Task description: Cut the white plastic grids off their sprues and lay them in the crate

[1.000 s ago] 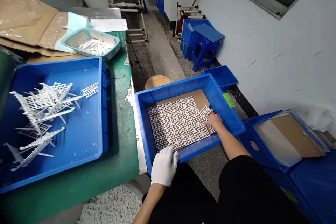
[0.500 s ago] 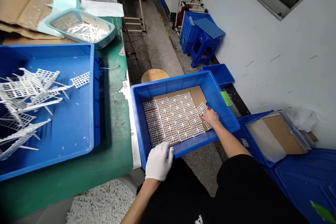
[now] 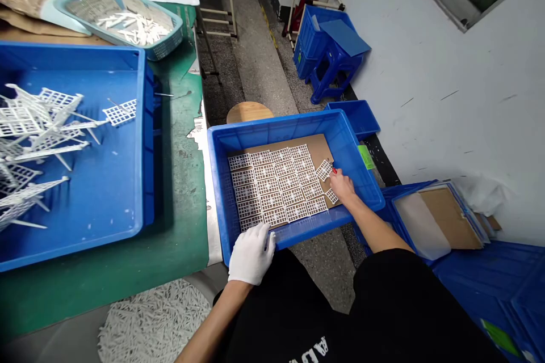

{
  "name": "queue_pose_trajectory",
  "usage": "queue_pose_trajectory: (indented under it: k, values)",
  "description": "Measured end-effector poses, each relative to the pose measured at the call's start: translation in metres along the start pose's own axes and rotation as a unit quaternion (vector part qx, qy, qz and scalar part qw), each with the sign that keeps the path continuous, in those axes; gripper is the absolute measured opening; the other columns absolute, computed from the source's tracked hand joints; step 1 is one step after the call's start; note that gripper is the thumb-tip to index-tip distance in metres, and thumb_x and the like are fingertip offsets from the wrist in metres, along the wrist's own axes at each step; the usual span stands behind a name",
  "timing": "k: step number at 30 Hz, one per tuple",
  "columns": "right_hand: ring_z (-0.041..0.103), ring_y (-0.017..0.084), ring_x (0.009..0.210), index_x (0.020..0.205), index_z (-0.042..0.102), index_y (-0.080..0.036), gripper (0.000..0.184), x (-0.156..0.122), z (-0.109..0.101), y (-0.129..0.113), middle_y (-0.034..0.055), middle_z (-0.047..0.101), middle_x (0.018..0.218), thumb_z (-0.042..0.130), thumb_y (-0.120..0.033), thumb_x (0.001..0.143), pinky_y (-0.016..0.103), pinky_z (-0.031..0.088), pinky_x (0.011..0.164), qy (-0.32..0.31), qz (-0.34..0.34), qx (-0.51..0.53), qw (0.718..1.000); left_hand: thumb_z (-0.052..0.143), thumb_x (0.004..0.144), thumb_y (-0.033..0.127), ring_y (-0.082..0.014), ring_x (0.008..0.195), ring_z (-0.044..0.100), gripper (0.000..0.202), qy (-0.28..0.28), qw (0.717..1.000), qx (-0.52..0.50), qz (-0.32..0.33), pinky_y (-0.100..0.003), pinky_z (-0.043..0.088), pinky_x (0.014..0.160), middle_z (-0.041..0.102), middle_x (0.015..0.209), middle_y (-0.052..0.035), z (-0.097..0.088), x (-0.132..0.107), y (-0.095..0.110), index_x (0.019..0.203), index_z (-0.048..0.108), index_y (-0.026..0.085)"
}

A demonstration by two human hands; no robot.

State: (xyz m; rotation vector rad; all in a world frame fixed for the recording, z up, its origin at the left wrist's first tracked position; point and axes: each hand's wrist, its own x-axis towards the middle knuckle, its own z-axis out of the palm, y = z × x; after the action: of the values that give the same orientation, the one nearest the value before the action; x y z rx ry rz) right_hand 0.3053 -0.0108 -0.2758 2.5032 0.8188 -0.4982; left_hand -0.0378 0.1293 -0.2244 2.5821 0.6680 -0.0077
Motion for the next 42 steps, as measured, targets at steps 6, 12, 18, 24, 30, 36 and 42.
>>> queue_pose_trajectory:
  k: [6, 12, 18, 24, 30, 36, 42]
  values:
    - [0.060, 0.023, 0.109, 0.127, 0.056, -0.016, 0.037, 0.009, 0.011, -0.013, 0.0107, 0.056, 0.130, 0.061, -0.036, 0.096, 0.044, 0.054, 0.093, -0.052, -0.069, -0.018, 0.996, 0.042, 0.101, 0.032, -0.0237, 0.098, 0.063, 0.023, 0.003, 1.000, -0.003, -0.002, -0.039, 0.044, 0.080, 0.068, 0.109, -0.0071, 0.001, 0.000, 0.000, 0.115, 0.056, 0.020]
    - [0.059, 0.024, 0.113, 0.127, 0.057, -0.017, 0.037, 0.017, 0.018, -0.023, 0.0105, 0.056, 0.131, 0.061, -0.037, 0.097, 0.047, 0.053, 0.096, -0.072, -0.093, -0.013, 0.993, 0.042, 0.100, 0.031, -0.0232, 0.094, 0.062, 0.020, -0.004, 1.000, -0.004, -0.012, -0.038, 0.042, 0.079, 0.068, 0.105, -0.0060, 0.000, 0.000, 0.001, 0.109, 0.056, 0.021]
    - [0.060, 0.023, 0.111, 0.125, 0.058, -0.017, 0.036, 0.018, 0.019, -0.011, 0.0101, 0.058, 0.128, 0.060, -0.038, 0.097, 0.046, 0.053, 0.095, -0.073, -0.065, 0.016, 0.995, 0.040, 0.100, 0.029, -0.0235, 0.093, 0.061, 0.019, -0.005, 1.000, -0.002, -0.017, -0.038, 0.041, 0.078, 0.068, 0.103, -0.0054, -0.002, 0.001, 0.002, 0.107, 0.056, 0.021]
    - [0.062, 0.022, 0.107, 0.121, 0.060, -0.016, 0.034, 0.008, 0.022, 0.003, 0.0091, 0.061, 0.121, 0.061, -0.038, 0.096, 0.044, 0.055, 0.092, -0.115, 0.004, 0.049, 0.992, 0.039, 0.100, 0.030, -0.0240, 0.093, 0.061, 0.020, -0.013, 1.000, -0.004, -0.021, -0.039, 0.041, 0.078, 0.067, 0.101, -0.0046, -0.003, 0.003, 0.003, 0.106, 0.056, 0.021]
    - [0.062, 0.022, 0.107, 0.119, 0.061, -0.014, 0.034, -0.002, 0.014, -0.008, 0.0095, 0.061, 0.121, 0.063, -0.038, 0.095, 0.044, 0.055, 0.093, -0.132, 0.048, 0.092, 0.986, 0.037, 0.099, 0.032, -0.0301, 0.100, 0.058, 0.026, -0.058, 0.986, -0.140, -0.071, -0.047, 0.040, 0.089, 0.066, 0.105, -0.0107, -0.006, 0.003, 0.002, 0.103, 0.060, 0.019]
    - [0.060, 0.022, 0.106, 0.118, 0.057, -0.014, 0.023, -0.038, -0.033, -0.022, 0.0109, 0.058, 0.120, 0.054, -0.024, 0.097, 0.044, 0.052, 0.096, -0.061, 0.006, 0.181, 0.982, 0.058, 0.089, 0.042, -0.0336, 0.122, 0.051, 0.032, -0.084, 0.894, -0.413, -0.150, -0.052, 0.027, 0.113, 0.066, 0.121, -0.0129, -0.004, 0.032, 0.002, 0.113, 0.065, 0.021]
    - [0.061, 0.018, 0.095, 0.126, 0.043, -0.021, 0.038, -0.132, -0.068, -0.088, 0.0122, 0.044, 0.135, 0.044, -0.009, 0.089, 0.033, 0.056, 0.084, -0.015, -0.188, 0.302, 0.934, 0.039, 0.090, 0.071, -0.0209, 0.090, 0.067, 0.065, -0.095, 0.734, -0.641, -0.203, -0.034, 0.054, 0.077, 0.068, 0.114, -0.0142, 0.018, 0.094, 0.042, 0.120, 0.057, 0.017]
